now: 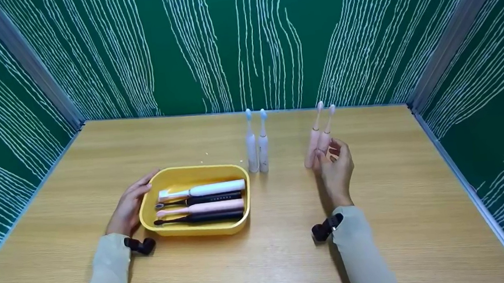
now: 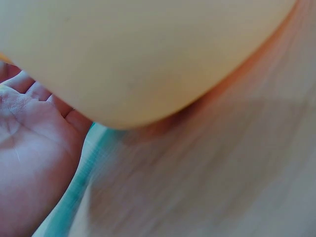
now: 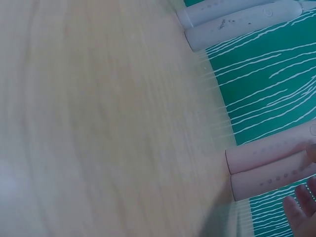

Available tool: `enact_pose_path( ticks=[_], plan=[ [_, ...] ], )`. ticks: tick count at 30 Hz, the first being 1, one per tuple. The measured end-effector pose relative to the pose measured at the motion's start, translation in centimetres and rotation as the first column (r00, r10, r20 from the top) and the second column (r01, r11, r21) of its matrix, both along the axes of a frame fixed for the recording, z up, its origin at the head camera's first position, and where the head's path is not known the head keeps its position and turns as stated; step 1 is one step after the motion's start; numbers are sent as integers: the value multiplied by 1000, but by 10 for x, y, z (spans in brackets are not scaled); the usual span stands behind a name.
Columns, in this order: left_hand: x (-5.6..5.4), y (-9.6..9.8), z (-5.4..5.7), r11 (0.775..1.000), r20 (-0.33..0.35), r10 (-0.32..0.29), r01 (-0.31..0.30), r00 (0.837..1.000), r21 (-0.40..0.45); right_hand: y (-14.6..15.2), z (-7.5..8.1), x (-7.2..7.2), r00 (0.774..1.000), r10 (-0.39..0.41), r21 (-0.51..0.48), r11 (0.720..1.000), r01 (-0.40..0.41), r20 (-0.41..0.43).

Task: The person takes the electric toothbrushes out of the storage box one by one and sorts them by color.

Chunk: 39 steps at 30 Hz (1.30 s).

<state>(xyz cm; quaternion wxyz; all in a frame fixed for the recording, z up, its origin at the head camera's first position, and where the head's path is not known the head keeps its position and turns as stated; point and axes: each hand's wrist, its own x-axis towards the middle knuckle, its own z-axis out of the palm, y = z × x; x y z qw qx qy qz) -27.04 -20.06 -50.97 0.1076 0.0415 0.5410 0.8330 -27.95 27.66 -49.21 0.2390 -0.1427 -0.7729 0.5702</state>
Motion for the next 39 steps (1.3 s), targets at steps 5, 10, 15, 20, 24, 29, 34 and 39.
enact_pose_path(
  ticks=[5, 10, 15, 20, 24, 29, 34, 39],
  plan=[
    [0, 1, 0, 1000, 3, 7, -7, 1000, 10, 2, 6, 2, 1000, 4, -1, 1000, -4, 12],
    [1, 0, 1, 1000, 7, 2, -2, 1000, 5, 3, 8, 3, 1000, -6, 4, 1000, 6, -28],
    [1, 1, 1, 1000, 16, 11, -11, 1000, -4, 4, 6, 3, 997, -13, 3, 1000, 14, -80],
    [0, 1, 1, 1000, 15, 18, -18, 1000, -2, 5, 8, 3, 996, -37, -13, 999, 36, -81],
    [-1, 1, 1, 1000, 12, 15, -15, 1000, -1, 4, 10, 4, 992, -62, -6, 998, 61, -108],
    [-1, 1, 1, 1000, 15, 11, -11, 1000, -5, 0, 12, 6, 983, -75, -11, 997, 75, -167],
    [-1, 1, 1, 1000, 14, 3, -3, 1000, 1, -7, 14, 8, 974, -61, -29, 998, 56, -219],
    [0, 1, 1, 1000, 10, -4, 4, 1000, 4, -17, 19, 10, 961, -27, -30, 999, 19, -275]
  ],
)
